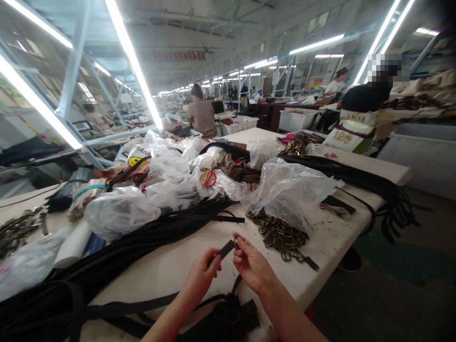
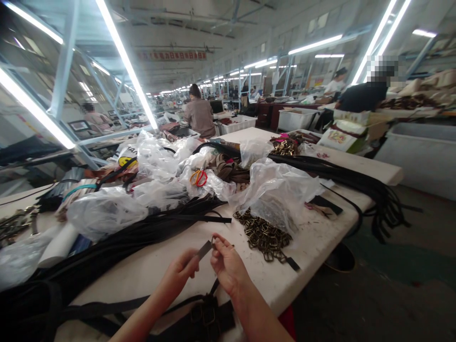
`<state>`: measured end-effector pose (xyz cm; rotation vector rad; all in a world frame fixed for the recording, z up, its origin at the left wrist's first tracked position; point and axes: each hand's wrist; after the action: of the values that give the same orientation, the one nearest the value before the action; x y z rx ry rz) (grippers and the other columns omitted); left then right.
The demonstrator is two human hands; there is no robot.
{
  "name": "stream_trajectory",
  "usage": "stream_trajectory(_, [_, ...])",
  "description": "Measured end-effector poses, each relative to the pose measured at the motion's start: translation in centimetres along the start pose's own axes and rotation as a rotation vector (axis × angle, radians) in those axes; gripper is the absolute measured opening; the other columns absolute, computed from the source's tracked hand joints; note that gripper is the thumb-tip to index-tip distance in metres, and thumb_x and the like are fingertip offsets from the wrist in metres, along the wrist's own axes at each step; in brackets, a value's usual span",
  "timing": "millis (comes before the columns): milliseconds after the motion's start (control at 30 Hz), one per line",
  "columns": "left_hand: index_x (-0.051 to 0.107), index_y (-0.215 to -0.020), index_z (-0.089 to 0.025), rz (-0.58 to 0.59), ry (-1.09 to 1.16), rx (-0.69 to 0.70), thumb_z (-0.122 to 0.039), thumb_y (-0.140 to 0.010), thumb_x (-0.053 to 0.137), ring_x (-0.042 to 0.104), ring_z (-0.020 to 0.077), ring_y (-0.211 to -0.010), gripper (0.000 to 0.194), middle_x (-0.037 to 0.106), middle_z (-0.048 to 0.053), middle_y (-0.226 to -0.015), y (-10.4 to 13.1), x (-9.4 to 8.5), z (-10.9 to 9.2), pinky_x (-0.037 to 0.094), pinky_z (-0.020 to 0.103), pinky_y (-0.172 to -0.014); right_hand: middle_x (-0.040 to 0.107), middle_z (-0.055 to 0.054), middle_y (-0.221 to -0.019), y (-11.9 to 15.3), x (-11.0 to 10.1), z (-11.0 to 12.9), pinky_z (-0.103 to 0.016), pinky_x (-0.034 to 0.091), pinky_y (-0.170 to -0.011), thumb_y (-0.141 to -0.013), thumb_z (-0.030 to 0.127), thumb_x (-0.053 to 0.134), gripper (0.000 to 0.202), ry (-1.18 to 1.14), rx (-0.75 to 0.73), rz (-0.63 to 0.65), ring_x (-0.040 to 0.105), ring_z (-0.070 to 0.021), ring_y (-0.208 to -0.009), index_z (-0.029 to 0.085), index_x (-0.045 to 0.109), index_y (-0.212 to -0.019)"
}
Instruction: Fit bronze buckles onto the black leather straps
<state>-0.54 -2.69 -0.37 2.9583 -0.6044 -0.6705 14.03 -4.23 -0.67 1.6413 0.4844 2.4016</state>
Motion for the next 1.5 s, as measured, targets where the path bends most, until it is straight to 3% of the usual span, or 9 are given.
stream_trajectory(167, [0.053, -0.084, -0.017, -0.115, -0.056, 0.075, -0.038, -0.077, 0.044, 0.046, 0.0123, -0.059, 0.024, 0.051, -0.002, -0.065, -0.1, 0.0, -0.7, 0.037, 0.023, -0.057, 0.051, 0.004, -0.061, 0.2, 0.2, -0.6, -0.010, 0.036, -0.042, -0.059, 0.015, 0.072, 0.031, 0.061, -0.012, 0.005, 0.043, -0.0012, -0.047, 0.016, 0.063, -0.089])
stream_trajectory(367, [0.047, -0.061, -0.016, -0.095, -0.026, 0.005, -0.040, -0.072, 0.049, 0.040, 0.0108, -0.057, 0.026, 0.042, -0.004, -0.055, -0.5, 0.1, -1.4, 0.033, 0.021, -0.053, 0.053, 0.003, -0.057, 0.8, 0.0, -2.5, -0.017, 0.039, -0.050, -0.065, 0.032, 0.067, 0.033, 0.450, -0.176, -0.024, 0.044, -0.0055, -0.049, 0.016, 0.062, -0.093])
stream_trajectory(467, [0.046, -0.060, -0.016, -0.079, 0.021, -0.033, -0.040, -0.073, 0.047, 0.040, 0.0107, -0.057, 0.027, 0.042, -0.004, -0.056, -0.5, 0.1, -1.3, 0.033, 0.022, -0.055, 0.052, 0.003, -0.053, 1.0, -0.4, -2.7, -0.020, 0.039, -0.052, -0.067, 0.038, 0.064, 0.038, 0.643, -0.251, -0.018, 0.045, -0.0080, -0.051, 0.014, 0.062, -0.096])
stream_trajectory(833, [0.049, -0.062, -0.016, -0.095, 0.035, 0.003, -0.043, -0.073, 0.048, 0.042, 0.0115, -0.058, 0.029, 0.047, -0.003, -0.057, -0.4, 0.0, -1.0, 0.035, 0.022, -0.057, 0.057, -0.001, -0.059, 0.5, -1.5, -2.6, -0.025, 0.041, -0.054, -0.073, 0.041, 0.055, 0.038, 0.899, -0.276, 0.095, 0.048, -0.0110, -0.054, 0.014, 0.063, -0.098])
stream_trajectory(1000, [0.049, -0.062, -0.016, -0.108, -0.002, -0.006, -0.041, -0.073, 0.048, 0.041, 0.0112, -0.055, 0.027, 0.045, -0.003, -0.055, -0.3, -0.1, -1.1, 0.034, 0.022, -0.055, 0.062, -0.004, -0.071, 0.4, -1.7, -2.9, -0.026, 0.044, -0.057, -0.073, 0.041, 0.056, 0.035, 0.880, -0.264, 0.111, 0.052, -0.0120, -0.058, 0.015, 0.063, -0.096])
stream_trajectory(1167, [0.050, -0.063, -0.016, -0.053, 0.018, 0.015, -0.043, -0.074, 0.047, 0.042, 0.0117, -0.057, 0.029, 0.046, -0.003, -0.057, -0.3, -0.4, -1.1, 0.034, 0.022, -0.056, 0.060, -0.001, -0.061, 0.5, -1.1, -2.1, -0.024, 0.043, -0.055, -0.067, 0.037, 0.064, 0.027, 0.833, -0.258, 0.066, 0.052, -0.0110, -0.055, 0.014, 0.064, -0.082])
stream_trajectory(1333, [0.058, -0.078, -0.015, -0.037, 0.025, -0.007, -0.050, -0.082, 0.026, 0.039, 0.0113, -0.053, 0.048, 0.047, -0.002, -0.059, -0.6, -0.9, -0.5, 0.032, 0.023, -0.053, 0.063, 0.000, -0.071, 0.8, -0.3, -0.4, -0.019, 0.045, -0.056, -0.059, 0.030, 0.072, 0.025, 0.501, -0.102, -0.018, 0.055, -0.0071, -0.056, 0.015, 0.061, -0.076])
stream_trajectory(1500, [0.057, -0.069, -0.015, -0.080, -0.032, -0.029, -0.052, -0.077, 0.037, 0.042, 0.0131, -0.058, 0.043, 0.041, -0.003, -0.054, -1.1, -0.6, 0.0, 0.033, 0.024, -0.057, 0.064, 0.001, -0.071, 1.1, 0.2, 0.7, -0.015, 0.048, -0.051, -0.058, 0.018, 0.074, 0.023, 0.209, 0.062, -0.009, 0.057, -0.0046, -0.052, 0.015, 0.060, -0.076])
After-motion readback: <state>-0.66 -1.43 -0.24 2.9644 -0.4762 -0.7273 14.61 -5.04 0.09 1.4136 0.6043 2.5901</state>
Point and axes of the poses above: each hand's wrist, its own y-axis away from the middle knuckle, its own x-axis out of the palm, z = x × y
